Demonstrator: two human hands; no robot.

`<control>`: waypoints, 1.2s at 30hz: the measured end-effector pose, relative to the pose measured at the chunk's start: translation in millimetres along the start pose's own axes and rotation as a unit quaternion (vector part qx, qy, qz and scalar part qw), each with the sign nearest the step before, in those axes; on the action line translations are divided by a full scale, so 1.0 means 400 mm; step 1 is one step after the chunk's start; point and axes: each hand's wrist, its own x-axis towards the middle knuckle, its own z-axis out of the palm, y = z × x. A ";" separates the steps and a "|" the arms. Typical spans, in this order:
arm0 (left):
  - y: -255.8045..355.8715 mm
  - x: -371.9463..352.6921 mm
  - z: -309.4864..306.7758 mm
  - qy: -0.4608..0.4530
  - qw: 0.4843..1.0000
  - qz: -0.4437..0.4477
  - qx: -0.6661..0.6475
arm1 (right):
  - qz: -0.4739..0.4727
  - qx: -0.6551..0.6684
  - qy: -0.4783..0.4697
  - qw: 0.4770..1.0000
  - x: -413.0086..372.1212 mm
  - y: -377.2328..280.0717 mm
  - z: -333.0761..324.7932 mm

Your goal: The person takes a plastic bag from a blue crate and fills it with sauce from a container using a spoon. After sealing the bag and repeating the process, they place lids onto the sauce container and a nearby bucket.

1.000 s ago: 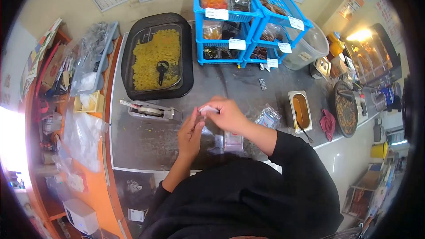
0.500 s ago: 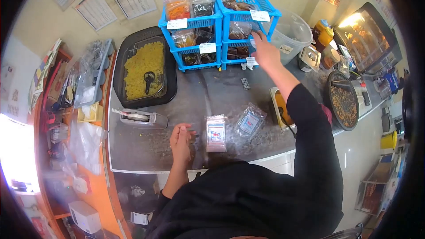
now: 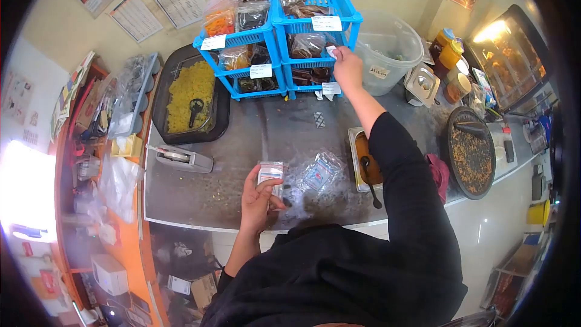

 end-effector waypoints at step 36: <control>-0.115 0.120 0.355 -0.121 0.989 0.063 -0.052 | 0.056 0.213 -0.060 0.974 -0.353 0.220 -0.617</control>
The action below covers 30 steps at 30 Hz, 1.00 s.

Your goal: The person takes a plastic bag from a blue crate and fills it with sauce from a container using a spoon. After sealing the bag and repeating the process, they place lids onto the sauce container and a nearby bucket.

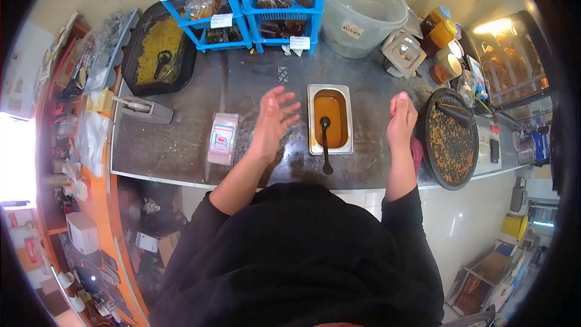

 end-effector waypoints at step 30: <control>-0.044 -0.131 -0.268 0.202 0.745 0.257 0.581 | -0.124 -0.054 -0.282 0.950 -0.107 -0.214 0.231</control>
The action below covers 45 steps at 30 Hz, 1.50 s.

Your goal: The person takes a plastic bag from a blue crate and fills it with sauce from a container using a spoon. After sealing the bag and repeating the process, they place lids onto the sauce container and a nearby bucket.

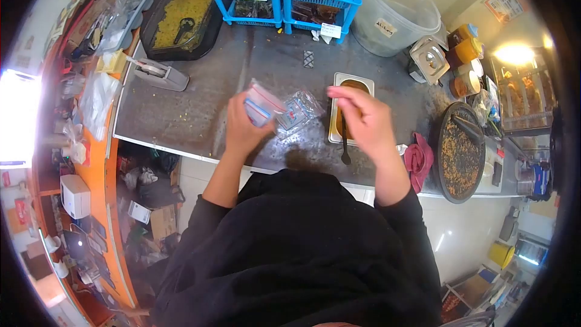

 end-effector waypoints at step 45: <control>-0.011 0.049 -0.179 -0.097 0.988 0.113 -0.033 | 0.175 -0.040 -0.108 0.978 0.086 -0.109 0.277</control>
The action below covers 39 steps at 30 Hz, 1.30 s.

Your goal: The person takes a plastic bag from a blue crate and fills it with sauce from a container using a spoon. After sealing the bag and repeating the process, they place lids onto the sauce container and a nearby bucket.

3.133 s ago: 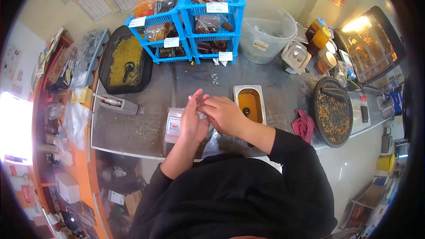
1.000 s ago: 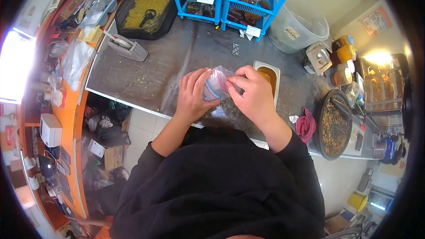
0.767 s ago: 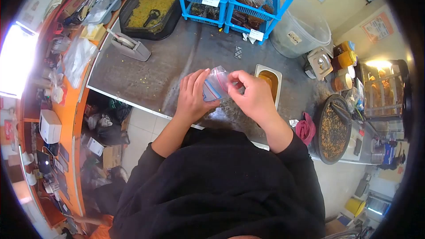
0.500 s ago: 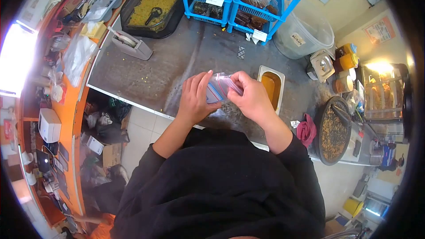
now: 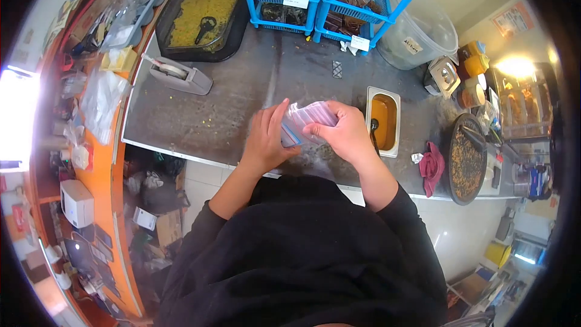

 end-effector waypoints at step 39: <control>0.021 0.028 0.011 -0.153 0.891 -0.267 -0.334 | -0.057 -0.003 0.208 0.976 -0.060 0.070 0.077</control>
